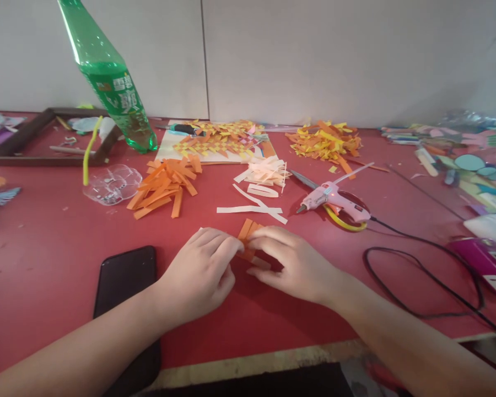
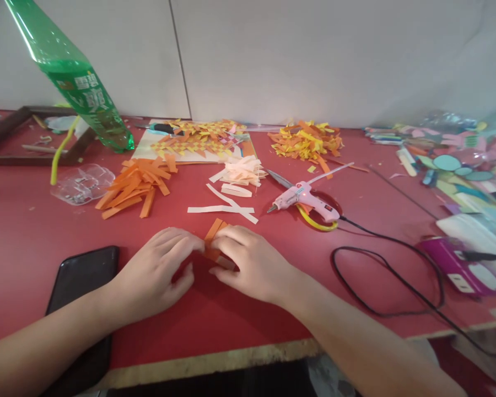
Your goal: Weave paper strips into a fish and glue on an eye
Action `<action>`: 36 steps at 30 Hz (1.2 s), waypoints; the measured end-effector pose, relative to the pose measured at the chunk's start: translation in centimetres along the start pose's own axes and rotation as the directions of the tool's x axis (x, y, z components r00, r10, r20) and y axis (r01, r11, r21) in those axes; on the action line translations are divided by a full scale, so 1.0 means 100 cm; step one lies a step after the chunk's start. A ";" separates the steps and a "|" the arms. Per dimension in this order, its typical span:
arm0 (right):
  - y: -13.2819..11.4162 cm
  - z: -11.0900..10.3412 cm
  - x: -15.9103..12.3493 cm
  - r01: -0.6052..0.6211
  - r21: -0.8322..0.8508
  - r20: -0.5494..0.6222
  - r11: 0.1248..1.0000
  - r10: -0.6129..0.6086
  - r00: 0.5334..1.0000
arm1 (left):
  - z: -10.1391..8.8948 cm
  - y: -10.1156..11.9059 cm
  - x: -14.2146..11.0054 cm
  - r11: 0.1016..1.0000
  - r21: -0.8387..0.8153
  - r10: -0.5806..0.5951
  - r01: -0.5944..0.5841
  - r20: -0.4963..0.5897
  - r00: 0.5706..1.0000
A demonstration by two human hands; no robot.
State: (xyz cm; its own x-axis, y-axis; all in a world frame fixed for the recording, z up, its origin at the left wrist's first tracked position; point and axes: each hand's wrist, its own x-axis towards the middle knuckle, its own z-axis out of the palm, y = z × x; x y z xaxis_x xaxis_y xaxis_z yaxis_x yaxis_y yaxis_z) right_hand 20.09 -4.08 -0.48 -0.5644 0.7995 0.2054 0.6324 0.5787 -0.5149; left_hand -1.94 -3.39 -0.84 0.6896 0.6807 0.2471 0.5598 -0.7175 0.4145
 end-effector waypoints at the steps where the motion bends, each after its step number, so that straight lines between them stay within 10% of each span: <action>1: 0.000 0.000 0.000 0.019 -0.012 -0.003 1.000 -0.019 1.000 | 0.000 0.000 0.000 1.000 0.002 -0.003 0.003 -0.001 1.000; 14: -0.002 0.006 -0.001 0.232 -0.213 -0.115 0.949 -0.260 0.959 | 0.001 -0.001 0.001 0.999 -0.028 -0.023 0.023 -0.010 1.000; 19: -0.005 0.005 0.000 0.085 0.127 -0.179 0.988 -0.062 0.982 | 0.000 -0.001 0.001 1.000 -0.008 0.020 -0.021 -0.135 0.991; 24: -0.002 -0.003 -0.002 -0.158 0.543 -0.082 0.824 0.240 0.967 | -0.005 0.002 0.002 0.960 -0.265 -0.146 0.092 -0.191 0.971; 30: 0.002 -0.005 -0.001 -0.150 0.772 -0.054 0.617 0.298 0.953 | -0.010 0.006 0.007 0.507 -0.804 -0.375 0.311 0.119 0.919; 36: -0.004 -0.010 0.001 -0.199 0.836 0.024 0.512 0.328 0.944 | -0.014 0.002 0.009 0.128 -0.923 -0.415 0.363 0.282 0.865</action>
State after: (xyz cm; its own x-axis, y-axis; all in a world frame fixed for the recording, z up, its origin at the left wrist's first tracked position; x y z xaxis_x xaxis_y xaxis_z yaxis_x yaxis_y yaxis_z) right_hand 20.32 -4.10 0.56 -0.3381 0.9411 0.0054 -0.0072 0.0031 -1.0000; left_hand -1.85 -2.71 0.65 0.4937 0.8449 -0.2057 -0.1025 0.2915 0.9511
